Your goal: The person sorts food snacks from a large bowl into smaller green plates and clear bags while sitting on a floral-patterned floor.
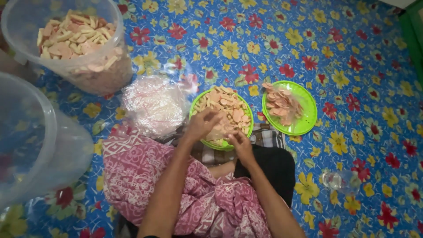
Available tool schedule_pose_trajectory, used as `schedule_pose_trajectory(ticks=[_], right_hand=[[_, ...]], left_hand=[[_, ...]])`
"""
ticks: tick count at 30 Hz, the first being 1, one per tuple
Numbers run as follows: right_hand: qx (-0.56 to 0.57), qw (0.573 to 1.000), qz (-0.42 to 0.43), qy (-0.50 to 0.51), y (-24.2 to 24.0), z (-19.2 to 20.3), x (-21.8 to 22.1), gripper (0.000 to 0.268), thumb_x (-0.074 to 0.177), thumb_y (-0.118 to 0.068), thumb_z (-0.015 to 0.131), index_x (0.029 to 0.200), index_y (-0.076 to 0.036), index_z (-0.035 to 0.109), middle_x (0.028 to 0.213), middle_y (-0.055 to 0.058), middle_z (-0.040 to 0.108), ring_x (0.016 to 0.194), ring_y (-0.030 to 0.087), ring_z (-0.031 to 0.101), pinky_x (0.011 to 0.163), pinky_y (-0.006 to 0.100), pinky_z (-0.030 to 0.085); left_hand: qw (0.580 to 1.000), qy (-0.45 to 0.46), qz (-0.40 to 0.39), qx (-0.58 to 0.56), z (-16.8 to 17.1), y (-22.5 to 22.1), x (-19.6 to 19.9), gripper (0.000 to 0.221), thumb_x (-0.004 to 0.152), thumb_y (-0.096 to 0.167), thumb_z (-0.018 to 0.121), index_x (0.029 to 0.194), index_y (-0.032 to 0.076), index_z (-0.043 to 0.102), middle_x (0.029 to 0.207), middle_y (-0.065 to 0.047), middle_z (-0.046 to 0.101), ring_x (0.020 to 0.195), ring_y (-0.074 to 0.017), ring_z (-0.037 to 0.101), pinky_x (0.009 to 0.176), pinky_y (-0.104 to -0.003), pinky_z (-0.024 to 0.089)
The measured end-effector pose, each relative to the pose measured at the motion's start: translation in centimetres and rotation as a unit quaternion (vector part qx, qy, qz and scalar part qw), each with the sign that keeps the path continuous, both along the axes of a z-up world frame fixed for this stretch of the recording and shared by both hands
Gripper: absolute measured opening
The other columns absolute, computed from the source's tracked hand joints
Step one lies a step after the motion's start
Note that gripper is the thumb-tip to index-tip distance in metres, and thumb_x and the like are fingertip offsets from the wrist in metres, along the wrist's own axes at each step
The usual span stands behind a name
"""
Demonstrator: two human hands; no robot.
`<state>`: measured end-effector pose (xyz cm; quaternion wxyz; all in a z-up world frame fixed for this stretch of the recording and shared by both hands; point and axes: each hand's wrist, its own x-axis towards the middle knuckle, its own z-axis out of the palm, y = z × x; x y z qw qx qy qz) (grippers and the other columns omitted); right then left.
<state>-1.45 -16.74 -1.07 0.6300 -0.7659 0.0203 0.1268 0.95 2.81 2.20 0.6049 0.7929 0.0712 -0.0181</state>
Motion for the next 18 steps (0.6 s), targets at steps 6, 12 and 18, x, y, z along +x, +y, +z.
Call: schedule_pose_trajectory(ticks=[6,12,18], right_hand=[[0.259,0.954,-0.096,0.112,-1.5,-0.8,0.5,0.009,0.091,-0.015,0.054,0.099,-0.014,0.052,0.088,0.0,0.063,0.077,0.012,0.063,0.075,0.028,0.054],[0.344,0.918,-0.136,0.146,-3.2,-3.0,1.8,0.007,0.091,-0.015,0.055,0.097,-0.015,0.051,0.086,-0.001,0.062,0.075,0.016,0.066,0.074,0.032,0.056],[0.338,0.919,-0.141,0.147,-2.1,-0.4,1.5,0.014,0.089,-0.015,0.057,0.102,-0.015,0.052,0.09,0.0,0.063,0.077,0.015,0.065,0.073,0.031,0.057]], left_hand=[[0.996,0.023,-0.068,-0.054,2.1,-0.1,-0.9,0.073,0.055,0.021,0.086,0.121,0.014,0.058,0.092,-0.016,0.068,0.082,-0.0257,0.066,0.077,-0.035,0.052],[0.991,0.069,-0.11,0.026,-2.0,-0.4,0.1,0.053,0.061,0.024,0.083,0.111,0.022,0.064,0.086,-0.011,0.07,0.087,-0.0269,0.067,0.076,-0.036,0.053],[0.988,0.101,-0.116,0.03,-1.0,-0.8,0.4,0.045,0.063,0.018,0.075,0.107,0.026,0.066,0.085,-0.005,0.07,0.081,-0.019,0.069,0.076,-0.031,0.054]])
